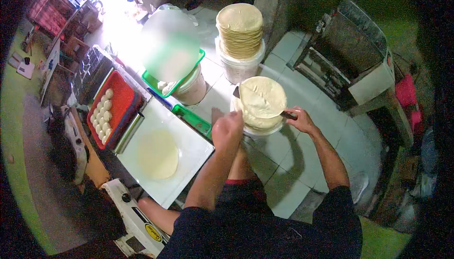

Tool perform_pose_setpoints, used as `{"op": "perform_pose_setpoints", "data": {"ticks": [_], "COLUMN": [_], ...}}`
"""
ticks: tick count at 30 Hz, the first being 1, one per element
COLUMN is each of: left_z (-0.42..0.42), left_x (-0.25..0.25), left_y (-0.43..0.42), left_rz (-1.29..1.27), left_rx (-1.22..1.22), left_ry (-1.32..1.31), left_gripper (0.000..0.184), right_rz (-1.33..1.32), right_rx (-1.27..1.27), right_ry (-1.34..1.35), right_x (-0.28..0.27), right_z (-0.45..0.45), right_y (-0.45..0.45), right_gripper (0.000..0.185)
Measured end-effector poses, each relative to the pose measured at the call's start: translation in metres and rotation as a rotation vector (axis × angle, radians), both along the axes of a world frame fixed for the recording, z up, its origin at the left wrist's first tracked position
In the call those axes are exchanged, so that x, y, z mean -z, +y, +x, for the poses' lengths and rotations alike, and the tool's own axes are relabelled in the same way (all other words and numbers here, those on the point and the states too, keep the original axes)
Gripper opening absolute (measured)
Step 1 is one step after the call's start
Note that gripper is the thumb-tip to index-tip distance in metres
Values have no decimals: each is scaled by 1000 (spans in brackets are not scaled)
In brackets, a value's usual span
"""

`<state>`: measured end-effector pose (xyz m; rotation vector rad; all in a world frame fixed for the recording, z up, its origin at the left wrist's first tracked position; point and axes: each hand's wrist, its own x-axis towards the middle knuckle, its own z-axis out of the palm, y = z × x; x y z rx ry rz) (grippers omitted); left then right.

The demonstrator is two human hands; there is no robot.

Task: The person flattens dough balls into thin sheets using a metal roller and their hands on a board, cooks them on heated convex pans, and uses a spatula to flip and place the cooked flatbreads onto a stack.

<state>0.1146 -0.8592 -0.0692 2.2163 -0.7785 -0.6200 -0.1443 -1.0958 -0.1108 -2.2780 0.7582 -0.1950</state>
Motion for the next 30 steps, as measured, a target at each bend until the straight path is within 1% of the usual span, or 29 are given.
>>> {"op": "perform_pose_setpoints", "data": {"ticks": [1, 2, 3, 4, 5, 6, 7, 8, 10, 11, 13, 16, 17, 18, 20, 21, 22, 23, 24, 25, 26, 27, 28, 29, 30], "left_z": [-6, -11, -17, -23, -30, -40, -53, -66, -88, -86, -95, -68, -48, -23, 27, 49, 59, 68, 60, 68, 75, 79, 91, 109, 129], "left_x": [-21, -27, -24, -19, 8, 31, 59, 85, 127, 112, 65, 49, 47, 32, 3, 18, 20, 65, 19, 50, 78, 78, 73, 66, 30], "left_y": [3, 2, -6, -12, -34, -41, -42, -36, -22, -20, -7, 43, 63, 98, 169, 215, 254, 307, 310, 334, 362, 372, 367, 357, 341], "left_rz": [-24, -70, -109, -97, -74, -15, 35, 41, -17, -1, 27, -165, -326, -285, -181, -84, 87, 204, 493, 430, 374, 349, 327, 304, 281], "left_rx": [5, 22, 93, 194, 330, 457, 597, 704, 873, 888, 921, 632, 442, 332, 101, 130, 134, 212, 217, 247, 270, 272, 275, 280, 151], "left_ry": [13, -24, -152, -307, -594, -726, -824, -844, -744, -599, -289, -208, 73, -34, -213, -318, -302, -432, -264, -354, -448, -479, -511, -543, -363], "left_gripper": [51, 49, 49, 49, 52, 55, 59, 64, 64, 63, 59, 52, 48, 50, 57, 64, 72, 79, 65, 60, 56, 52, 48, 45, 40], "right_rz": [-74, -150, -226, -128, -30, 67, 129, 83, -16, -33, -50, -125, -180, -269, -456, -428, -390, -350, -304, -295, -187, -79, 32, 109, 115], "right_rx": [32, 65, 53, 125, 197, 266, 340, 344, 341, 356, 396, 444, 462, 430, 353, 370, 342, 308, 267, 217, 171, 122, 72, 46, -39], "right_ry": [-7, -10, -62, -14, 33, 78, 61, 62, 61, 4, -94, -10, -60, -63, -74, -95, -134, -172, -214, -264, -299, -331, -358, -344, -339], "right_x": [-3, -6, -8, -6, -3, 2, 9, 18, 30, 30, 35, 29, 45, 40, 9, 2, -4, -8, -11, -22, -31, -38, -49, -66, -72], "right_z": [3, 3, 3, 1, -3, -8, -13, -21, -33, -27, -13, 25, 27, 29, 44, 52, 61, 71, 85, 102, 120, 139, 157, 178, 196], "right_y": [0, 1, 1, 1, 0, 0, 4, 8, 14, 21, 45, 71, 74, 83, 102, 114, 123, 131, 141, 150, 159, 169, 180, 193, 206], "right_gripper": [39, 35, 26, 25, 24, 24, 22, 23, 25, 24, 23, 24, 30, 31, 34, 36, 36, 36, 37, 30, 28, 26, 24, 19, 17]}}
